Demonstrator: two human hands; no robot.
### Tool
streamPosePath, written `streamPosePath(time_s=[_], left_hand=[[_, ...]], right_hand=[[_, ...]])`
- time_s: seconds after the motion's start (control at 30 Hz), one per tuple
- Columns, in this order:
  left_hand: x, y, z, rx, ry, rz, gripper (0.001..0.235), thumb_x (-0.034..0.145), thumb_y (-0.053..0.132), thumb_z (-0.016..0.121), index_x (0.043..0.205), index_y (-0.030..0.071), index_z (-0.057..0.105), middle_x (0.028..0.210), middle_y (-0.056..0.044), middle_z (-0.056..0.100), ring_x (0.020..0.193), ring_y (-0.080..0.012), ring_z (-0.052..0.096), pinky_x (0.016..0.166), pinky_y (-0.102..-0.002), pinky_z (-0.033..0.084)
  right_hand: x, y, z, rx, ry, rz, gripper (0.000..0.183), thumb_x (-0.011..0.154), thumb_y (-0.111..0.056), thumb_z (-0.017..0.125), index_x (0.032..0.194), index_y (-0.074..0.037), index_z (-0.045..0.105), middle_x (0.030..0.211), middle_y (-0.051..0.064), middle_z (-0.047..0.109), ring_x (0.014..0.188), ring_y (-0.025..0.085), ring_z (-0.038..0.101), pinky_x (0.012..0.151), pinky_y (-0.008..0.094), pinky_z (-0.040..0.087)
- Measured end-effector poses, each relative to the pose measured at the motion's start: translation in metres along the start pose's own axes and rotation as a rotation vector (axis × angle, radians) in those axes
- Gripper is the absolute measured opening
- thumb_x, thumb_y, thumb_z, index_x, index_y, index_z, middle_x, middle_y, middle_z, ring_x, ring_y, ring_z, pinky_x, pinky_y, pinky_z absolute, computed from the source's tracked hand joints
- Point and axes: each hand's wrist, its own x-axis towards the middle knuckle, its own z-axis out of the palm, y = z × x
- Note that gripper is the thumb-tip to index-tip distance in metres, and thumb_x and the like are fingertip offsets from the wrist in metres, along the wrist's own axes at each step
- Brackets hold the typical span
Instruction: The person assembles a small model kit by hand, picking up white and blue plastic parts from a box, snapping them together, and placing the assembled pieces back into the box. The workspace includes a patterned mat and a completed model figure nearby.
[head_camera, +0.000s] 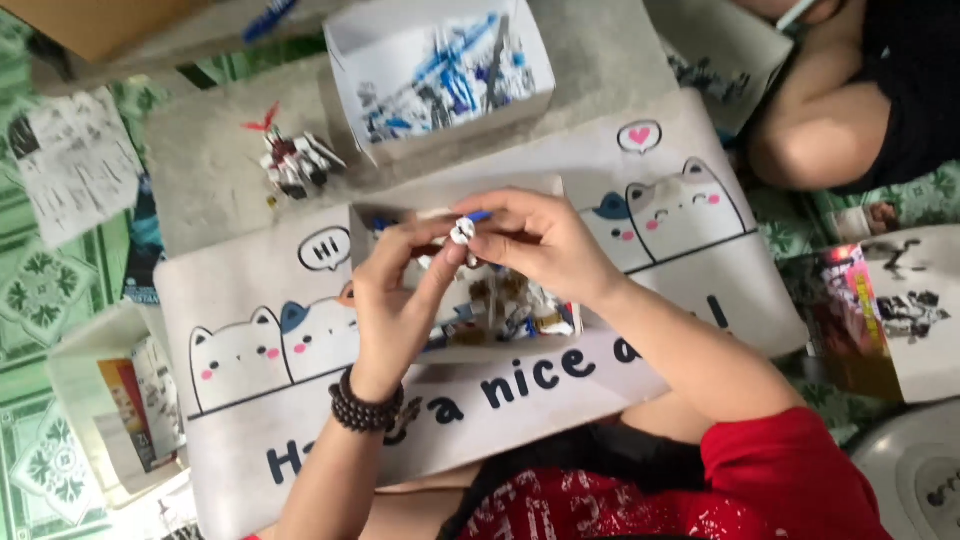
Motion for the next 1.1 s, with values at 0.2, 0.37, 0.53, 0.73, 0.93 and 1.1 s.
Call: streamPosePath(time_s=[0.2, 0.37, 0.53, 0.73, 0.93, 1.1], left_hand=[[-0.002, -0.002, 0.001, -0.01, 0.015, -0.001, 0.016, 0.085, 0.008, 0.066, 0.1, 0.002, 0.067, 0.096, -0.015, 0.067, 0.095, -0.0279, 0.064, 0.079, -0.038, 0.053], [-0.003, 0.002, 0.001, -0.012, 0.011, 0.003, 0.014, 0.086, 0.007, 0.065, 0.1, 0.001, 0.066, 0.094, -0.013, 0.067, 0.095, -0.0271, 0.064, 0.079, -0.036, 0.052], [0.001, 0.0, 0.001, -0.028, 0.035, 0.034, 0.014, 0.086, 0.006, 0.064, 0.1, 0.001, 0.067, 0.092, -0.014, 0.067, 0.095, -0.0294, 0.064, 0.078, -0.037, 0.051], [-0.001, 0.0, 0.001, 0.014, 0.029, 0.084, 0.014, 0.086, 0.006, 0.065, 0.099, 0.001, 0.067, 0.093, -0.013, 0.068, 0.094, -0.0302, 0.064, 0.075, -0.036, 0.052], [-0.002, -0.003, 0.0, 0.03, 0.017, 0.069, 0.014, 0.087, 0.005, 0.062, 0.101, 0.003, 0.066, 0.094, -0.012, 0.068, 0.093, -0.0285, 0.064, 0.073, -0.036, 0.052], [0.002, 0.005, 0.0, 0.029, 0.017, 0.078, 0.012, 0.085, 0.004, 0.065, 0.097, 0.002, 0.066, 0.09, -0.012, 0.068, 0.086, -0.0289, 0.066, 0.074, -0.037, 0.052]], right_hand=[[-0.001, -0.005, 0.007, 0.0, 0.018, -0.089, 0.026, 0.085, -0.008, 0.066, 0.111, -0.002, 0.063, 0.089, 0.017, 0.071, 0.083, 0.02, 0.068, 0.078, 0.032, 0.054], [-0.002, 0.0, 0.01, -0.012, 0.028, -0.112, 0.026, 0.085, -0.006, 0.066, 0.11, -0.003, 0.063, 0.09, 0.016, 0.071, 0.084, 0.019, 0.068, 0.078, 0.031, 0.054], [-0.002, -0.005, 0.008, -0.074, 0.033, -0.144, 0.028, 0.083, -0.004, 0.067, 0.111, -0.002, 0.063, 0.092, 0.017, 0.071, 0.088, 0.021, 0.068, 0.08, 0.032, 0.054], [-0.004, -0.003, 0.008, -0.144, 0.061, -0.207, 0.025, 0.085, -0.007, 0.066, 0.11, -0.003, 0.065, 0.098, 0.018, 0.07, 0.09, 0.023, 0.069, 0.079, 0.032, 0.055], [-0.008, 0.004, 0.008, -0.226, 0.118, -0.28, 0.029, 0.083, -0.005, 0.068, 0.112, -0.006, 0.065, 0.1, 0.014, 0.069, 0.096, 0.022, 0.064, 0.076, 0.028, 0.055], [-0.009, 0.02, 0.004, -0.356, 0.148, -0.388, 0.033, 0.077, 0.003, 0.07, 0.108, -0.009, 0.067, 0.097, 0.016, 0.069, 0.089, 0.028, 0.068, 0.067, 0.033, 0.057]])
